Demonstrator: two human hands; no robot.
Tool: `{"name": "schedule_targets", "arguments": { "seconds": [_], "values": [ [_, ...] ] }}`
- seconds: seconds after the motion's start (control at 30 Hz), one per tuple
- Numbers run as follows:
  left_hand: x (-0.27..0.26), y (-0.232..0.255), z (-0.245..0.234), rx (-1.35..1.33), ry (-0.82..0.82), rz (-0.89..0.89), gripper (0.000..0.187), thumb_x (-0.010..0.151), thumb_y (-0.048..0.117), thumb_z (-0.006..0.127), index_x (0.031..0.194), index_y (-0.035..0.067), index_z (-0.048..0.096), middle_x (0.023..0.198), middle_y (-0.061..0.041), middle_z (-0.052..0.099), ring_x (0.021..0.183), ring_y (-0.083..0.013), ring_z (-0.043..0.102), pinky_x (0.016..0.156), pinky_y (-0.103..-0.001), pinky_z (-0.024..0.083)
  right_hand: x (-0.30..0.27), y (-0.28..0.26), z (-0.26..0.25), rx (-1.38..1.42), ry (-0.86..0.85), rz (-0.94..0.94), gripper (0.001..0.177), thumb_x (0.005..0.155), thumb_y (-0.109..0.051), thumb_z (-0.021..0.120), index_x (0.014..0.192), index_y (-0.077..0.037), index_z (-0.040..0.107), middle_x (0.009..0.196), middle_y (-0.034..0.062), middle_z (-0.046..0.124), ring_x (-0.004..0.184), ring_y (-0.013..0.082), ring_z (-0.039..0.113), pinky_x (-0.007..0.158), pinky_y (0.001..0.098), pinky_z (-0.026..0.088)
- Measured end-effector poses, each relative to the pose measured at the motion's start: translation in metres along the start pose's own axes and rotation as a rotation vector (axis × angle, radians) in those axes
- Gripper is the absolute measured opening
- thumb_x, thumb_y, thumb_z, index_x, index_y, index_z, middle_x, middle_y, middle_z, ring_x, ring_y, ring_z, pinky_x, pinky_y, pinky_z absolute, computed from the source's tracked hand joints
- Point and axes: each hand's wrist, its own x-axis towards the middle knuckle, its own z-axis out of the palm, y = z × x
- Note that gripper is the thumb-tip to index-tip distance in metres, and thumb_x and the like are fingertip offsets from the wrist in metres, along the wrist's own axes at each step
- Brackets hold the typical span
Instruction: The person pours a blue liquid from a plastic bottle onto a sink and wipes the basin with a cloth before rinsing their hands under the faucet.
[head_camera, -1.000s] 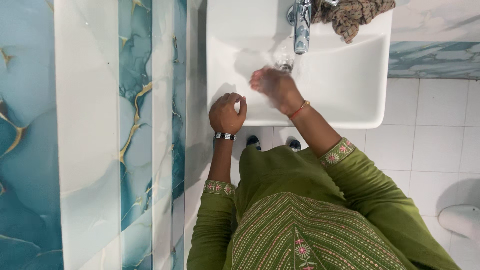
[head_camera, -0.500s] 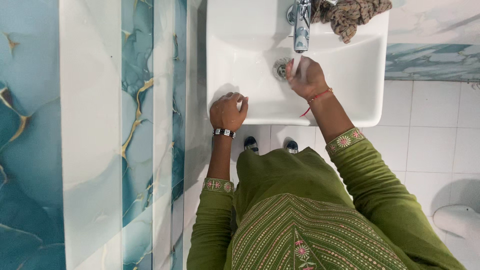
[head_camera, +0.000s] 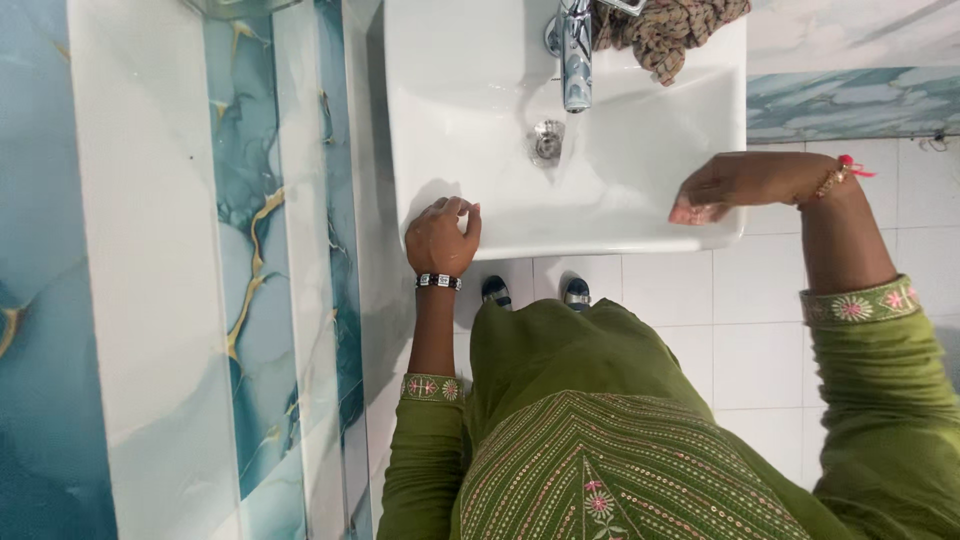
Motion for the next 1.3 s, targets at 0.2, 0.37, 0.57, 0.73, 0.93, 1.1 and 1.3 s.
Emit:
{"name": "schedule_targets", "arguments": {
  "seconds": [0.2,0.37,0.57,0.73,0.93,1.1,1.3],
  "values": [
    [0.002,0.004,-0.001,0.030,-0.005,-0.021,0.026,0.093,0.036,0.066,0.084,0.013,0.074,0.087,-0.001,0.075,0.078,-0.0237,0.071,0.070,-0.041,0.054,0.004,-0.005,0.013,0.157,0.735,0.107,0.034,0.109,-0.022,0.046,0.125,-0.002,0.068,0.124,0.0107,0.071,0.112,0.0217,0.068,0.095,0.0359,0.057],
    [0.002,0.005,0.000,0.012,-0.017,-0.028,0.026,0.094,0.036,0.066,0.084,0.014,0.074,0.087,-0.001,0.075,0.075,-0.0220,0.072,0.069,-0.040,0.055,0.121,0.006,0.046,1.031,0.643,-0.187,0.027,0.110,-0.016,0.048,0.119,0.002,0.066,0.108,0.0120,0.069,0.099,0.0213,0.067,0.089,0.0345,0.059],
    [0.001,0.005,0.002,0.008,-0.003,-0.046,0.025,0.094,0.036,0.066,0.084,0.015,0.075,0.089,0.000,0.076,0.076,-0.0198,0.073,0.069,-0.039,0.055,0.225,0.027,0.053,2.042,0.335,-0.511,0.017,0.105,-0.010,0.043,0.108,0.001,0.055,0.098,0.0155,0.064,0.093,0.0258,0.062,0.086,0.0375,0.060],
    [0.002,0.003,0.004,0.038,-0.046,-0.063,0.025,0.095,0.037,0.065,0.087,0.016,0.075,0.089,0.001,0.076,0.075,-0.0192,0.073,0.069,-0.039,0.055,0.205,0.035,0.036,2.041,0.472,-0.465,0.020,0.107,-0.016,0.043,0.111,-0.001,0.057,0.092,0.0119,0.063,0.087,0.0263,0.063,0.080,0.0363,0.057],
    [0.002,0.005,0.002,0.006,-0.021,-0.051,0.025,0.094,0.037,0.066,0.085,0.015,0.074,0.089,0.001,0.076,0.077,-0.0198,0.073,0.071,-0.039,0.055,0.086,0.019,-0.031,1.653,0.772,-0.550,0.032,0.107,-0.010,0.042,0.126,0.005,0.063,0.110,0.0166,0.068,0.105,0.0275,0.067,0.103,0.0432,0.053],
    [0.003,0.004,0.002,0.035,-0.036,-0.066,0.025,0.095,0.037,0.066,0.086,0.015,0.074,0.088,0.001,0.076,0.076,-0.0189,0.073,0.069,-0.039,0.055,0.052,0.035,-0.044,0.685,1.256,-0.058,0.034,0.106,-0.008,0.051,0.138,-0.008,0.063,0.112,0.0017,0.060,0.098,0.0154,0.050,0.091,0.0329,0.043],
    [0.001,0.004,0.004,0.007,-0.012,-0.063,0.025,0.095,0.037,0.066,0.087,0.015,0.075,0.091,0.001,0.077,0.078,-0.0178,0.074,0.070,-0.037,0.055,0.129,0.023,0.043,0.518,1.134,-0.182,0.029,0.099,-0.001,0.050,0.124,-0.005,0.063,0.115,0.0035,0.067,0.103,0.0157,0.061,0.092,0.0282,0.050]
  ]
}}
